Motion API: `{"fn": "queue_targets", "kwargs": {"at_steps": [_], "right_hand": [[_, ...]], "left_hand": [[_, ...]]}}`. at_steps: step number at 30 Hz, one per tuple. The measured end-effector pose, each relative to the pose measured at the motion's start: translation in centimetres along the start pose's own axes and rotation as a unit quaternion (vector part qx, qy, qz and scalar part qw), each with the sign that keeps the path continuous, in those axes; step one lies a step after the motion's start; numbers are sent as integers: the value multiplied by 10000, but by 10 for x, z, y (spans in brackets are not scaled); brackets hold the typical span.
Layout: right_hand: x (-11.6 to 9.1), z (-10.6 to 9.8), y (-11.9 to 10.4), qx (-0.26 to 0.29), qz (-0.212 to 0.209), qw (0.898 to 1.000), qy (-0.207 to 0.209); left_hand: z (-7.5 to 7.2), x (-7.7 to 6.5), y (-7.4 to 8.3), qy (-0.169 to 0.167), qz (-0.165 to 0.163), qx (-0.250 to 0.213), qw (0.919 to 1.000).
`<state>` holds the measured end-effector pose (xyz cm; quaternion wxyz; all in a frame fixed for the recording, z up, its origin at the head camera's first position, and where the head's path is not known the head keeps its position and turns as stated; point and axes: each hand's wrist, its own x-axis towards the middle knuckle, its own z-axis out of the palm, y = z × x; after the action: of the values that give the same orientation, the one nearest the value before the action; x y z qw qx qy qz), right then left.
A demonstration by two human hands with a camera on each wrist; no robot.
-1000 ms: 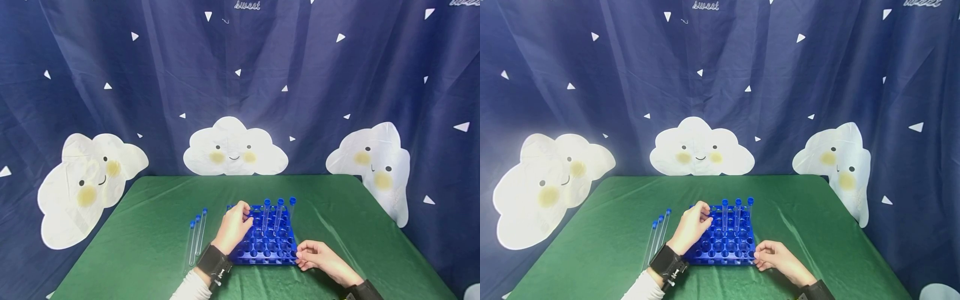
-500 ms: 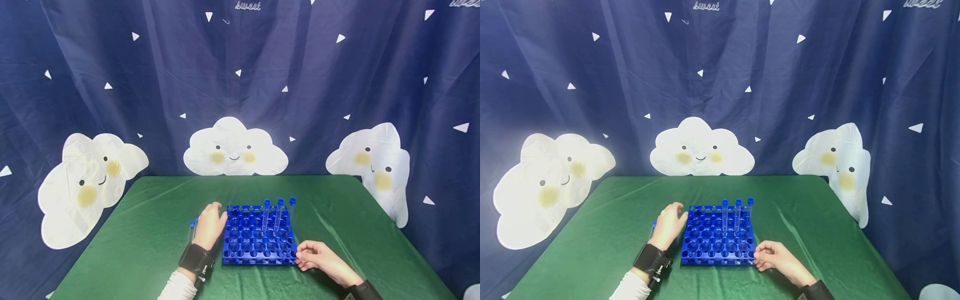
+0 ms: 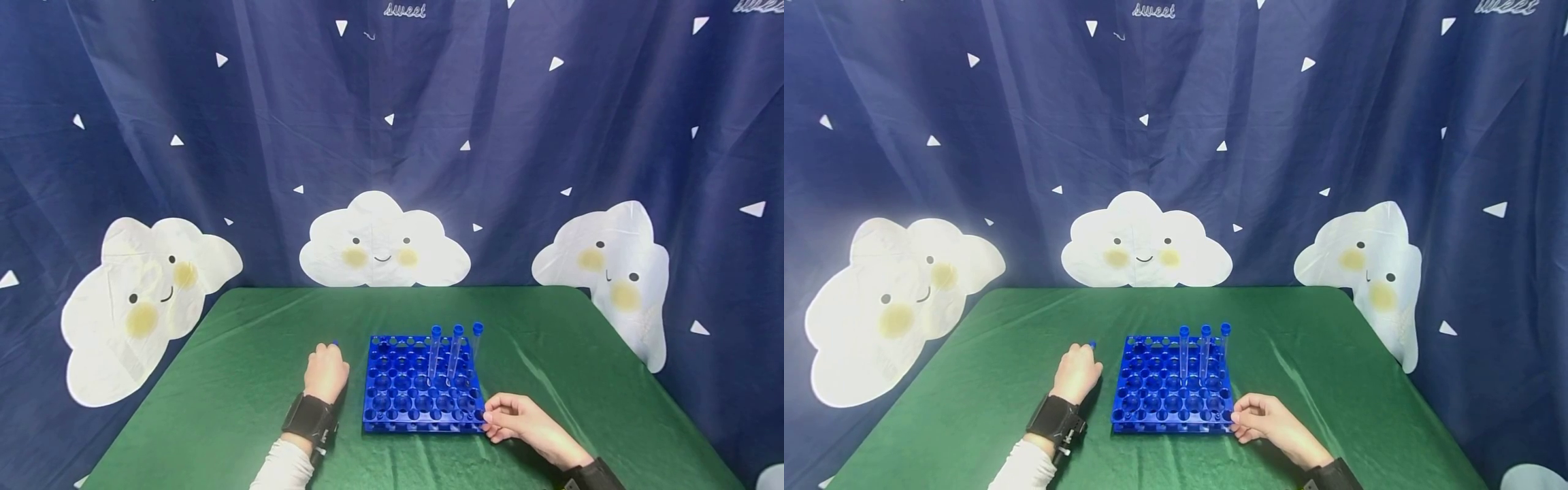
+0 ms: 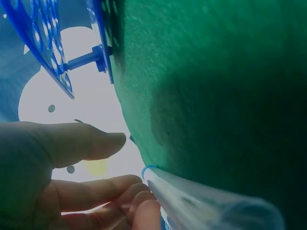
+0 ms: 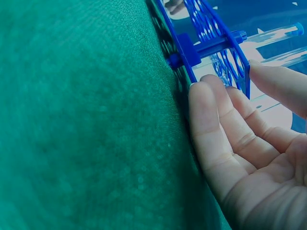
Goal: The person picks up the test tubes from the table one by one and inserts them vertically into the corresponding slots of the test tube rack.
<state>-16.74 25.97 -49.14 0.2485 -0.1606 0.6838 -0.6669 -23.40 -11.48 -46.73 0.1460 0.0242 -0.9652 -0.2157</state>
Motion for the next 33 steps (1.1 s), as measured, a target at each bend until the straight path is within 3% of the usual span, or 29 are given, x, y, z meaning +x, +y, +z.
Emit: {"fn": "queue_targets", "kwargs": {"at_steps": [9, 18, 26, 33], "right_hand": [[0, 0, 0, -10, 3, 10000, -26], [0, -1, 0, -2, 0, 10000, -28], [0, -1, 0, -20, 10, 10000, -12], [1, -1, 1, -25, 49, 10000, -3]], "left_hand": [[2, 3, -1, -19, -63, 89, 9999], [9, 10, -4, 229, -50, 354, 9991], [12, 15, -7, 76, -250, 404, 9988], [11, 15, -6, 80, -237, 424, 9988]]}}
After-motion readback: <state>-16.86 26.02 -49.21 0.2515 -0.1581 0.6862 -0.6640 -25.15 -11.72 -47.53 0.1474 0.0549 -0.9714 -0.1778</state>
